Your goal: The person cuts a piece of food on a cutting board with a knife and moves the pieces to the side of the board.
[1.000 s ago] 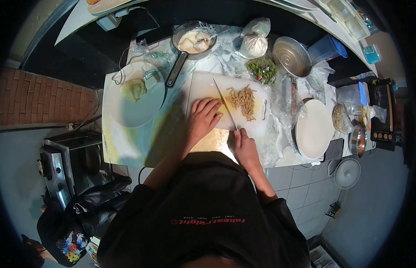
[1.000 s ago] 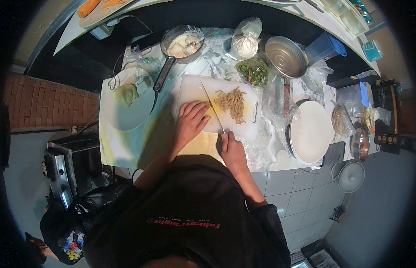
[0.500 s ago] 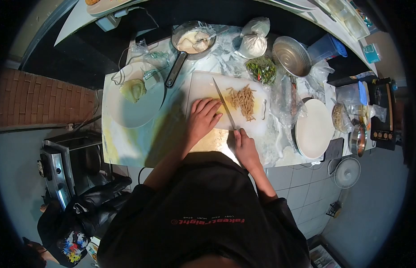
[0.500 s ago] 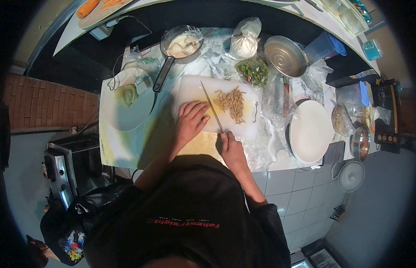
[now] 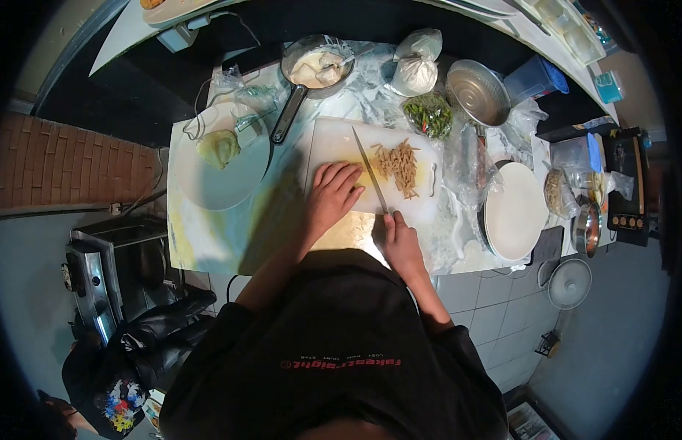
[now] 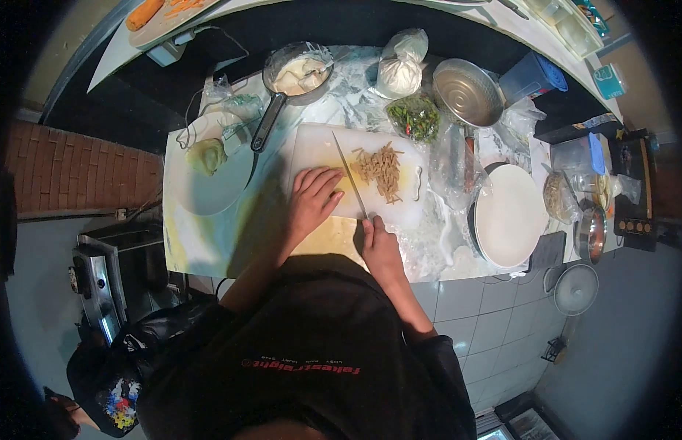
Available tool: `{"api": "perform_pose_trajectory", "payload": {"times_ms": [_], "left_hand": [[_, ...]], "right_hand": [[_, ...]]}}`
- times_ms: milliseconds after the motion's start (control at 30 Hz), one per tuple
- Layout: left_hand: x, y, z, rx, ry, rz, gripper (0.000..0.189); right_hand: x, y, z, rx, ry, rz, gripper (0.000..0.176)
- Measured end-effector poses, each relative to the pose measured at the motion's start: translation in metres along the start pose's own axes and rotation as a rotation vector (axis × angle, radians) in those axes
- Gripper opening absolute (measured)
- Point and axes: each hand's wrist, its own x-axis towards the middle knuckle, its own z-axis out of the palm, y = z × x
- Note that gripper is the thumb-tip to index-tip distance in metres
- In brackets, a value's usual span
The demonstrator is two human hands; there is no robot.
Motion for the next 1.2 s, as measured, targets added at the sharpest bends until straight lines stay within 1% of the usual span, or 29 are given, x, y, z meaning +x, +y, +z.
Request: {"api": "perform_pose_trajectory", "payload": {"times_ms": [700,900,967,1067,1200], "left_hand": [[0.001,0.000,-0.001,-0.013,0.002,0.002,0.036],[0.000,0.000,0.000,-0.009,0.000,-0.003,0.036],[0.000,0.000,0.000,-0.011,-0.001,-0.005,0.036],[0.001,0.000,0.001,-0.016,-0.006,-0.006,0.036],[0.001,0.000,0.000,-0.001,0.005,0.011,0.036]], "right_hand": [[0.000,-0.009,-0.003,-0.095,0.004,0.000,0.035],[0.004,-0.007,-0.004,-0.115,-0.010,-0.004,0.038],[0.006,-0.007,-0.007,-0.119,-0.073,0.045,0.043],[0.009,0.001,-0.002,-0.090,-0.041,-0.006,0.042],[0.011,-0.001,-0.001,-0.083,-0.042,0.019,0.044]]}}
